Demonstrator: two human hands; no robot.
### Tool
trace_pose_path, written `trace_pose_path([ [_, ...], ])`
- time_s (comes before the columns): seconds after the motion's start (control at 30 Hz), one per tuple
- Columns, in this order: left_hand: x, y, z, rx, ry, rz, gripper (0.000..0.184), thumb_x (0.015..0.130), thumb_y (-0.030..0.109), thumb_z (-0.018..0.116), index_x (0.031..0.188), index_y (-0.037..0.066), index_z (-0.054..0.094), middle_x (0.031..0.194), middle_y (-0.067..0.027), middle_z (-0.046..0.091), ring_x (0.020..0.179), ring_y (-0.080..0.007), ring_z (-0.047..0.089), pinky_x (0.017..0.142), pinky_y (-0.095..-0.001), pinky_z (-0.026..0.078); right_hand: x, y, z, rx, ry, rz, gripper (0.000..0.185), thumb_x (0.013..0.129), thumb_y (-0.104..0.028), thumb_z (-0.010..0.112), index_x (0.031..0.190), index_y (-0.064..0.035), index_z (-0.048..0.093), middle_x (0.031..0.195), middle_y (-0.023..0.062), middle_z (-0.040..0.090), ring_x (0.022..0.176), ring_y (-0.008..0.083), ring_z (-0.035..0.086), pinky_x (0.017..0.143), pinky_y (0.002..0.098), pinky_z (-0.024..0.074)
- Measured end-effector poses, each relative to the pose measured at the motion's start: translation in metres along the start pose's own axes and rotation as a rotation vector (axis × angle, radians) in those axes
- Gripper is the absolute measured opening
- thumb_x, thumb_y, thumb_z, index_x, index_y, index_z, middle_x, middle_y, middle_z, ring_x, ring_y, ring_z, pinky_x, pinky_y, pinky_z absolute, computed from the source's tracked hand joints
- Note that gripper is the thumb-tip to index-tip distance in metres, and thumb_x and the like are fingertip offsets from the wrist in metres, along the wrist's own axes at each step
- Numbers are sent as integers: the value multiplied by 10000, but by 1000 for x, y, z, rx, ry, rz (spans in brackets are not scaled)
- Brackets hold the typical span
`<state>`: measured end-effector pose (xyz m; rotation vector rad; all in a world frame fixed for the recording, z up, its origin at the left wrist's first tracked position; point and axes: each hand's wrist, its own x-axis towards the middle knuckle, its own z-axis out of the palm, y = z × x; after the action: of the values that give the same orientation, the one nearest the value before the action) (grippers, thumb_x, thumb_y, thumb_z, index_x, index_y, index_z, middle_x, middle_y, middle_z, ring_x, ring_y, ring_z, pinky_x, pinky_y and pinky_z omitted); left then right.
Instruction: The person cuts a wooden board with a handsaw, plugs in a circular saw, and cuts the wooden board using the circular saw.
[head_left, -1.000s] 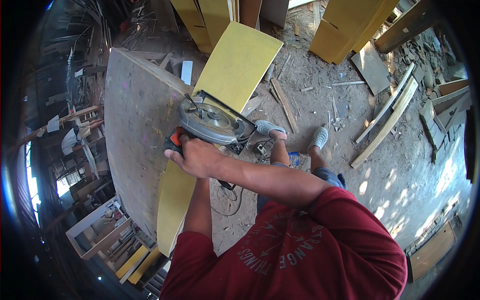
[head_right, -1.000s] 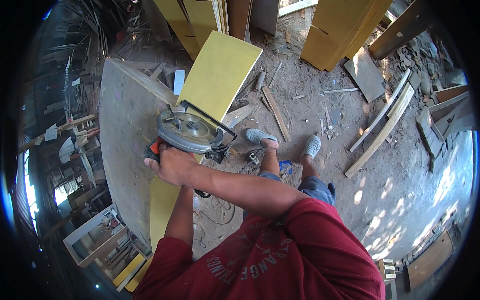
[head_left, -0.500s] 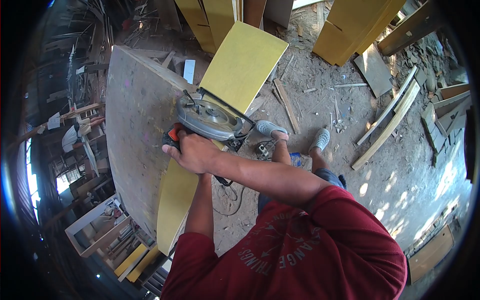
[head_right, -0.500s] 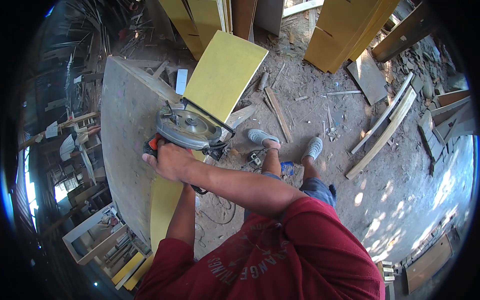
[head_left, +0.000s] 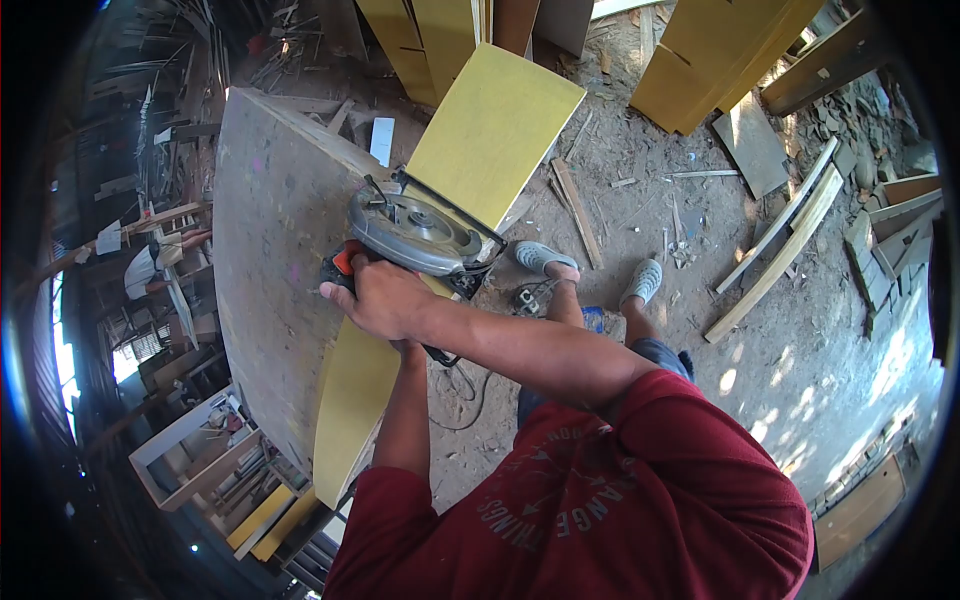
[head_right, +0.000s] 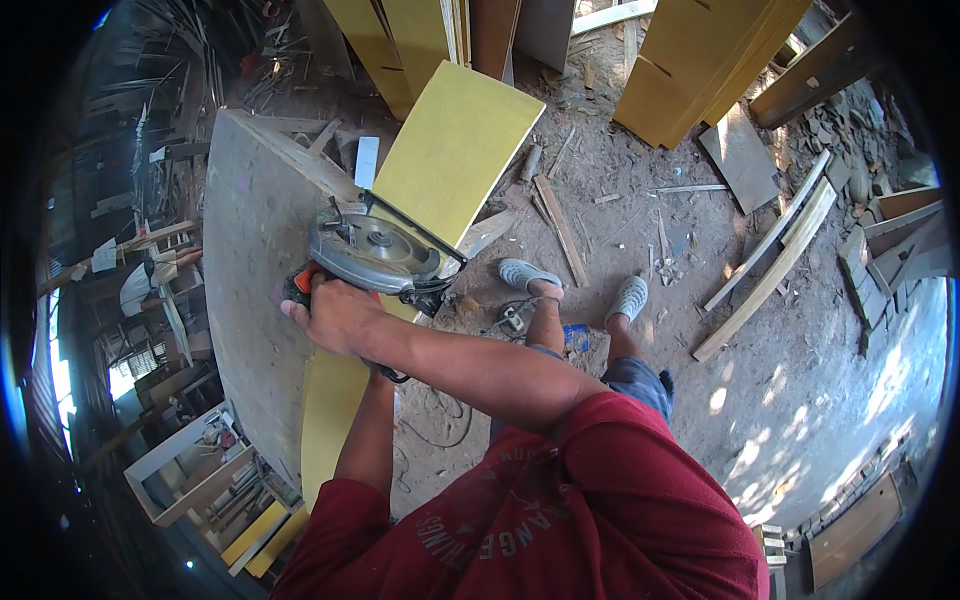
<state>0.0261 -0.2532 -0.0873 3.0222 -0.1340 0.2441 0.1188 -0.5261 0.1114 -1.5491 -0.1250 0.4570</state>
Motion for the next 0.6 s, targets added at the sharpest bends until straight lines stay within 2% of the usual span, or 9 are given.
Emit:
trace_pose_path([
  [0.6,-17,0,10,1,36,8,839,920,580,703,1514,33,480,1471,-293,548,1418,-505,475,1228,-638,316,25,-7,1,-16,11,-7,715,1079,-521,526,1212,178,603,1133,379,705,1137,506,697,1055,526,523],
])
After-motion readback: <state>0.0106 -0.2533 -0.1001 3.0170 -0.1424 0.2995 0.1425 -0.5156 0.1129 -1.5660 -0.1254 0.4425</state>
